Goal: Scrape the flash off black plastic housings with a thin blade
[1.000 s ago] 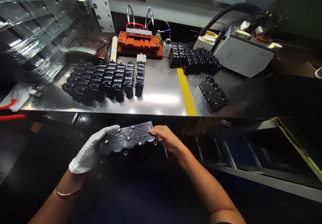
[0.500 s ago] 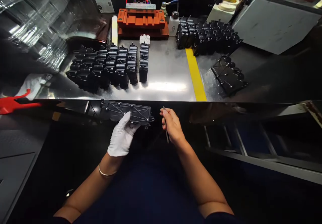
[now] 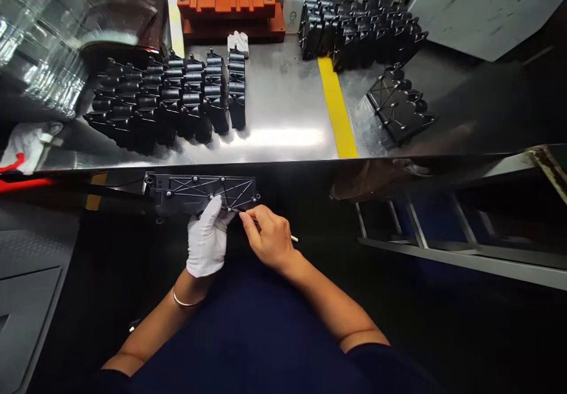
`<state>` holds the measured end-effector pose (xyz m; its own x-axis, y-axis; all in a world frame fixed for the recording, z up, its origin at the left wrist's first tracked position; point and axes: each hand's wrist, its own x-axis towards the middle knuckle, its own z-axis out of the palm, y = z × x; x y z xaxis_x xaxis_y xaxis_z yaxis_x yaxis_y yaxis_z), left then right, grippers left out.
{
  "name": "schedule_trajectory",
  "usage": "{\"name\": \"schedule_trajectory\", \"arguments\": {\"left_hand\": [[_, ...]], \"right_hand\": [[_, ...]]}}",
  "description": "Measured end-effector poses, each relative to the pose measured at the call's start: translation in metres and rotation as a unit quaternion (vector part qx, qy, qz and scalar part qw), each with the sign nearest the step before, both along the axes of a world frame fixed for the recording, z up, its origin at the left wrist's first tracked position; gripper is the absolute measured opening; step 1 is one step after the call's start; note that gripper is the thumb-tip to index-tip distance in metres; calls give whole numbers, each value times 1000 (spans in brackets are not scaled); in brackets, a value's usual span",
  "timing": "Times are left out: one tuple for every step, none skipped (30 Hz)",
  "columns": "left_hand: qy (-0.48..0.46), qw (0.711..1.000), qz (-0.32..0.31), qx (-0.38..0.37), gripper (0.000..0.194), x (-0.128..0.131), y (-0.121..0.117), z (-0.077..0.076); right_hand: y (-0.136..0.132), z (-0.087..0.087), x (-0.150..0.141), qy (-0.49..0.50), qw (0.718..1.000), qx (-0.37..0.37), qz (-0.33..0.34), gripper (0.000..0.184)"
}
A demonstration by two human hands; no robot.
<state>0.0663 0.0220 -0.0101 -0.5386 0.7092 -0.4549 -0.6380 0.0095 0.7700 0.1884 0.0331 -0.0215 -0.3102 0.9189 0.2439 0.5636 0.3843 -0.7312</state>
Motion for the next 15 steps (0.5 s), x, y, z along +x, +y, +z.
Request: {"name": "schedule_trajectory", "arguments": {"left_hand": [[5,1000,-1,0,29,1,-1,0],[11,1000,-2,2,29,2,-1,-1],[18,1000,-2,5,30,2,-2,-1],[22,1000,2,9,29,3,-2,-1],[23,1000,6,13,29,3,-2,-1],[20,1000,10,16,29,3,-2,0],[12,1000,12,18,29,3,-1,1],[2,1000,11,21,29,2,0,1],[-7,1000,5,24,28,1,0,2],[-16,999,-3,30,28,0,1,3],[-22,999,-14,35,28,-2,1,3],[-28,998,-28,38,27,-4,2,2],[-34,998,-44,37,26,-7,2,1],[-38,997,-62,30,25,-10,1,-2],[-35,996,-82,16,24,-13,0,-5]], "right_hand": [[0,-2,-1,-1,1000,7,-3,27],[0,-4,-2,-5,1000,12,-10,27],[-1,-5,-3,-11,1000,14,-20,27],[-1,-7,-4,-15,999,13,-33,27],[-1,-8,-5,-14,999,8,-45,27],[-1,-8,-6,-4,999,-2,-52,26],[0,-9,-7,16,998,-19,-53,26],[1,-9,-7,49,997,-48,-47,25],[2,-9,-6,95,991,-91,-41,24],[4,-8,-5,152,977,-142,-41,24],[6,-8,-3,216,955,-196,-49,24],[8,-7,0,279,926,-244,-65,25],[10,-6,3,334,896,-281,-84,27],[12,-5,6,375,870,-303,-100,31],[13,-3,9,397,855,-316,-103,34]]}}
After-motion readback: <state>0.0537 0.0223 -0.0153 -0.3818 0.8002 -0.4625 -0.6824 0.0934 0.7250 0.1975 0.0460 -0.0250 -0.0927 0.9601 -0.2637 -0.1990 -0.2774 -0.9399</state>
